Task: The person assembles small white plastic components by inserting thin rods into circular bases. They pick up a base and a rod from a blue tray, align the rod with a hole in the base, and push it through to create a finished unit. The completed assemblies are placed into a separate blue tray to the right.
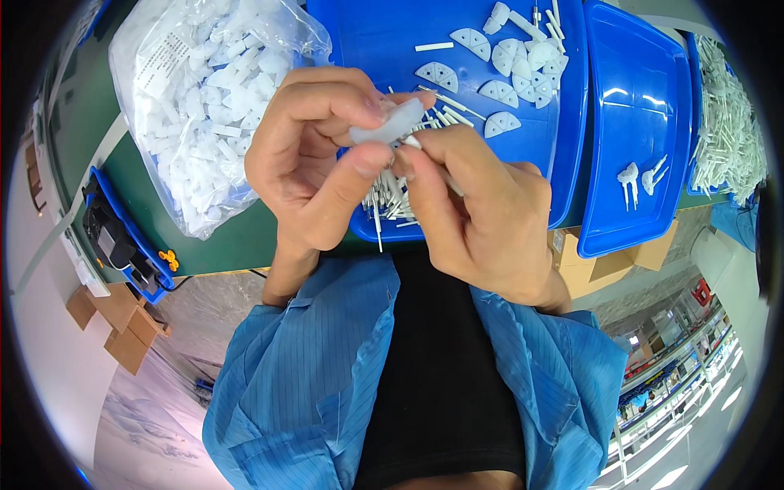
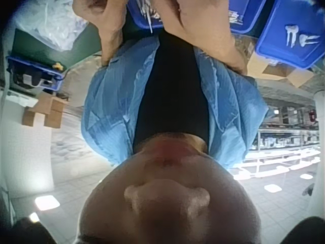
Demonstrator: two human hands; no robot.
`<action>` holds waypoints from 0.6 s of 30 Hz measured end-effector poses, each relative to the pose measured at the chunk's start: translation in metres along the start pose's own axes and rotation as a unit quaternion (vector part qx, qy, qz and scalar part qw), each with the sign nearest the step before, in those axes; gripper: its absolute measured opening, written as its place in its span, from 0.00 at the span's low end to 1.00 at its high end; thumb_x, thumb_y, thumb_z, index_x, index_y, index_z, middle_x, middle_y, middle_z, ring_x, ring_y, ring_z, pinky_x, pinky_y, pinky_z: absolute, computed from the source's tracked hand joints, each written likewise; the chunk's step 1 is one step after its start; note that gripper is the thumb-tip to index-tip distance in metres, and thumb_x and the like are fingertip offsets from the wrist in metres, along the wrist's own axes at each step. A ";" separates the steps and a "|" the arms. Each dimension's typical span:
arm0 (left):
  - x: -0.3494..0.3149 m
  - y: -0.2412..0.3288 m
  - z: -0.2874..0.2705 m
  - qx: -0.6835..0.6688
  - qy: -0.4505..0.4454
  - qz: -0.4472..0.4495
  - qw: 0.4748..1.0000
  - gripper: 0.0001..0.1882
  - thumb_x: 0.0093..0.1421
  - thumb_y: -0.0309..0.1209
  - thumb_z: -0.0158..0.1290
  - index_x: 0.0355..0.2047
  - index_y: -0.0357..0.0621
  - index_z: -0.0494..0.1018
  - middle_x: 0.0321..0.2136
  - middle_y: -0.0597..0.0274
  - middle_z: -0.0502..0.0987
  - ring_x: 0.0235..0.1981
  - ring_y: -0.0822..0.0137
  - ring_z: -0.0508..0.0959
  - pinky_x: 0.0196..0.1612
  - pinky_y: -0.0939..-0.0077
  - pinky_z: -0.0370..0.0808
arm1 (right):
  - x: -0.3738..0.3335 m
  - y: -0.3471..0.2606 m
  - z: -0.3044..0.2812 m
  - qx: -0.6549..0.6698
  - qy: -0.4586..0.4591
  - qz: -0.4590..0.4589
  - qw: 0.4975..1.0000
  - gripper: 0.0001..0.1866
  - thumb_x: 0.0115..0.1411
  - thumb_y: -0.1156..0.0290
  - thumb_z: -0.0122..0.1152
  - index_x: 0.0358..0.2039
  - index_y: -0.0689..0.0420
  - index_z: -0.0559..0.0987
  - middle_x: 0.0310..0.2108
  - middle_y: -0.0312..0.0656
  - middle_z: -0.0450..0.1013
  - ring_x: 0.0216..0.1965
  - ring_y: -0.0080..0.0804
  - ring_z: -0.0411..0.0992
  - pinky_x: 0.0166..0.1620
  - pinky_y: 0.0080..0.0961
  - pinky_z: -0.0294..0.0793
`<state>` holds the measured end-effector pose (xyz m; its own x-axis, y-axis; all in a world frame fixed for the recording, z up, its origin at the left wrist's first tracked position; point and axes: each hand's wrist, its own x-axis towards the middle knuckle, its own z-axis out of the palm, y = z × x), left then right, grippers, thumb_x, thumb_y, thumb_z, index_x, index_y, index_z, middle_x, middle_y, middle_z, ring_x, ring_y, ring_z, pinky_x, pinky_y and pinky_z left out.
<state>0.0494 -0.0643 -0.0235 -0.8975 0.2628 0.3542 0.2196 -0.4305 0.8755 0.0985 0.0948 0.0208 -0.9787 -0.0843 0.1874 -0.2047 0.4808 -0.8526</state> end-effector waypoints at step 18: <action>0.003 0.005 -0.010 0.009 0.009 -0.023 1.000 0.15 0.49 0.14 0.64 0.37 0.28 0.74 0.39 0.46 0.76 0.39 0.59 0.82 0.44 0.69 0.82 | 0.007 0.024 0.009 0.226 0.006 -0.011 0.974 0.06 0.63 0.71 0.62 0.38 0.58 0.76 0.22 0.41 0.73 0.16 0.36 0.73 0.18 0.27 0.68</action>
<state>0.0435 -0.0743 -0.0213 -0.9136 0.2665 0.3070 0.1843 -0.4016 0.8971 0.0861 0.0983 -0.0029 -0.9743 -0.0782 0.2113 -0.2152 0.0459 -0.9755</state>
